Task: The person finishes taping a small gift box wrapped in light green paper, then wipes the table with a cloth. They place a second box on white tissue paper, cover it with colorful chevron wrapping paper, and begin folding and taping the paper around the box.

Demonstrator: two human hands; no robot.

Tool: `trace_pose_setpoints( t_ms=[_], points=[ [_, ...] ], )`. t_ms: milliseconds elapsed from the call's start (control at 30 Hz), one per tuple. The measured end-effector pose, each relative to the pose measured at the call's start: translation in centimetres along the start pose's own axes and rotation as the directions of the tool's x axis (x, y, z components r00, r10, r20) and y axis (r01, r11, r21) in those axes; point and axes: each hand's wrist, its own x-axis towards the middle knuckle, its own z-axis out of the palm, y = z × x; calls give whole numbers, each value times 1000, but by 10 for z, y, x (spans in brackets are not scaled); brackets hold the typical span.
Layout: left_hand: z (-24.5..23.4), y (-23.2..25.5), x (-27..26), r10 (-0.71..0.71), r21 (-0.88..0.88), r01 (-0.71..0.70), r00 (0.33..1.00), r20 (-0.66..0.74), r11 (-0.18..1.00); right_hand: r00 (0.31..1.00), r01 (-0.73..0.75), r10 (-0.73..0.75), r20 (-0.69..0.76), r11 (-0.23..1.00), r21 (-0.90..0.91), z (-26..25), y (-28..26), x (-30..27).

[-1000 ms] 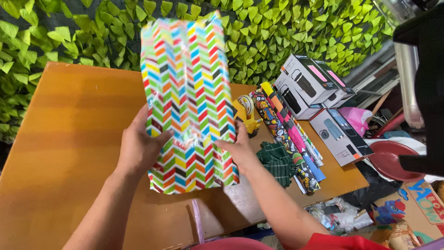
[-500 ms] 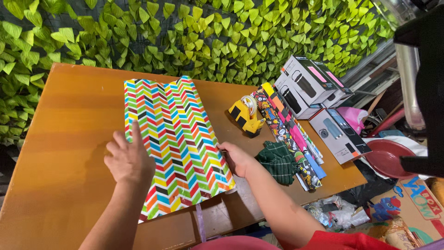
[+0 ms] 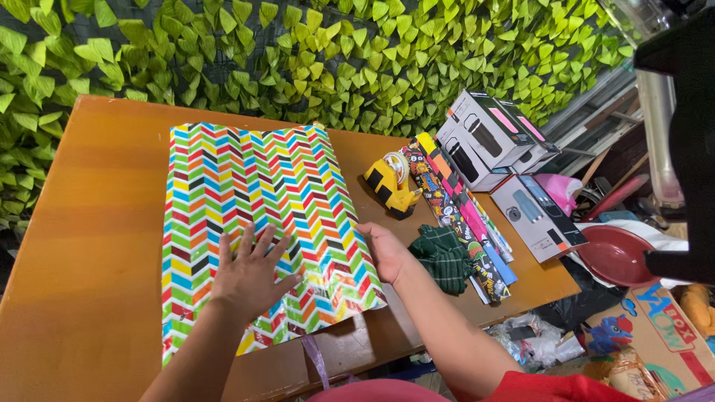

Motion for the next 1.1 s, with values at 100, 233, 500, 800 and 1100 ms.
trace_pose_setpoints(
  t_ms=[100, 233, 500, 800, 1100],
  points=[
    [1, -12, -6, -16, 17, 16, 1000, -13, 1000, 999, -23, 21, -43, 999, -42, -10, -5, -2],
    [3, -29, -17, -48, 21, 50, 996, -80, 999, 1000, 23, -22, 10, 998, -52, -22, -16, -1],
    [-11, -46, -27, -147, 43, 146, 989, 4, 988, 999, -33, 29, -33, 989, -145, -44, -32, -2],
    [-24, -49, -25, -268, -54, 274, 959, 96, 960, 968, 1, -42, -246, 987, -163, -58, -40, -9],
    [-3, 10, 26, -118, -261, 29, 936, -330, 965, 952, -18, -85, -293, 943, -331, -62, -42, -3]
  ],
)
